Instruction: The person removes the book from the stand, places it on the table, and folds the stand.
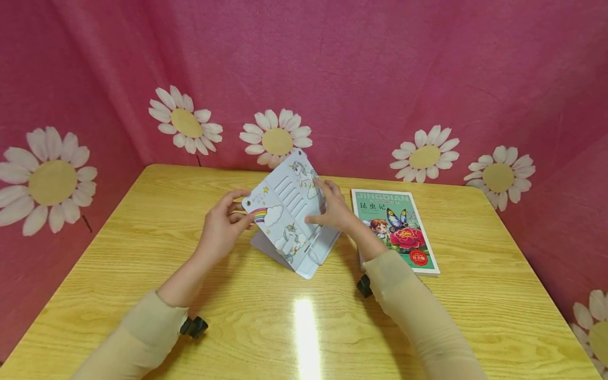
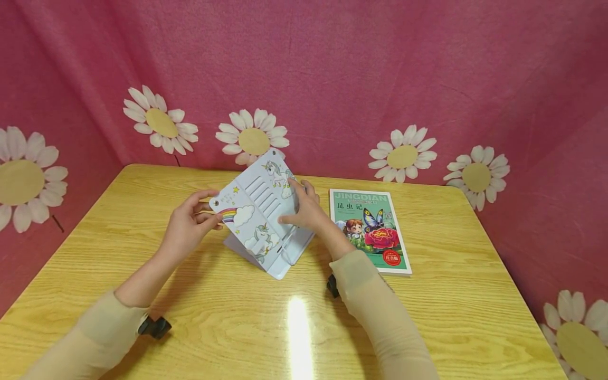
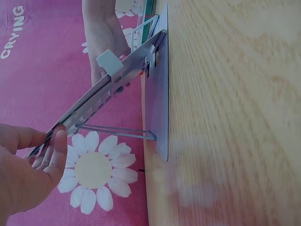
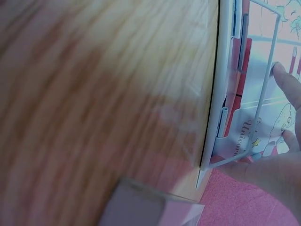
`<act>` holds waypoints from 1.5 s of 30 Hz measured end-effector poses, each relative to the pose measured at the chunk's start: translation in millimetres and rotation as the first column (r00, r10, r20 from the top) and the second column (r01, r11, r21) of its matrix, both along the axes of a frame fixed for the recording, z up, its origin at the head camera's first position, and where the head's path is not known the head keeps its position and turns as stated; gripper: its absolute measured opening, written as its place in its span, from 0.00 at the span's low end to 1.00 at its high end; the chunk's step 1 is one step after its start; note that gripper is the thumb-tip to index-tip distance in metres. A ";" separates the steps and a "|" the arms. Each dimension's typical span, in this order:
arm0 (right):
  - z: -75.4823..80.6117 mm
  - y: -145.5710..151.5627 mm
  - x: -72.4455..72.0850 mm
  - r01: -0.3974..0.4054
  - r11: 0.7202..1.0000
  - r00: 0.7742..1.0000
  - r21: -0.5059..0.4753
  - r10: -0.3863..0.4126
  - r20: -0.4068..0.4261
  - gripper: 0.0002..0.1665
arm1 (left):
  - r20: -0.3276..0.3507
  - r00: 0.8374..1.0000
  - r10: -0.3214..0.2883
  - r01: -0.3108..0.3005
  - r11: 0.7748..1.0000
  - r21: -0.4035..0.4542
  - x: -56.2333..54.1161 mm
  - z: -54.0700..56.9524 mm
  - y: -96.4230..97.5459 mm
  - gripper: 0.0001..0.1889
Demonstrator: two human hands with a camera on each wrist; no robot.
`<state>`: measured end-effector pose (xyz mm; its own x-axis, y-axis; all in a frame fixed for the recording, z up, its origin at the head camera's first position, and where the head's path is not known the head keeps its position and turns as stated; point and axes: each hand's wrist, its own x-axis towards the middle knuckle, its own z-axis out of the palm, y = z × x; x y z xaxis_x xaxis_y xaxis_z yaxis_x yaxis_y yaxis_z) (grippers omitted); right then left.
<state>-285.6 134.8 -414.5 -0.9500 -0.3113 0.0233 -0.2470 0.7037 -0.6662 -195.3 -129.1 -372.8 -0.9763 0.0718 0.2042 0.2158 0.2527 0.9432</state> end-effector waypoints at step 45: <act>-1.1 13.5 -21.9 -0.196 0.980 0.979 -0.027 0.197 0.057 0.64 | -0.093 0.995 -0.037 0.031 0.997 -0.065 20.6 -3.7 11.3 0.23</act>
<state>-307.5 148.4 -415.6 -0.8702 -0.4922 -0.0222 -0.3391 0.6309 -0.6978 -174.7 -117.9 -376.5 -0.9498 0.1202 0.2888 0.3121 0.3026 0.9006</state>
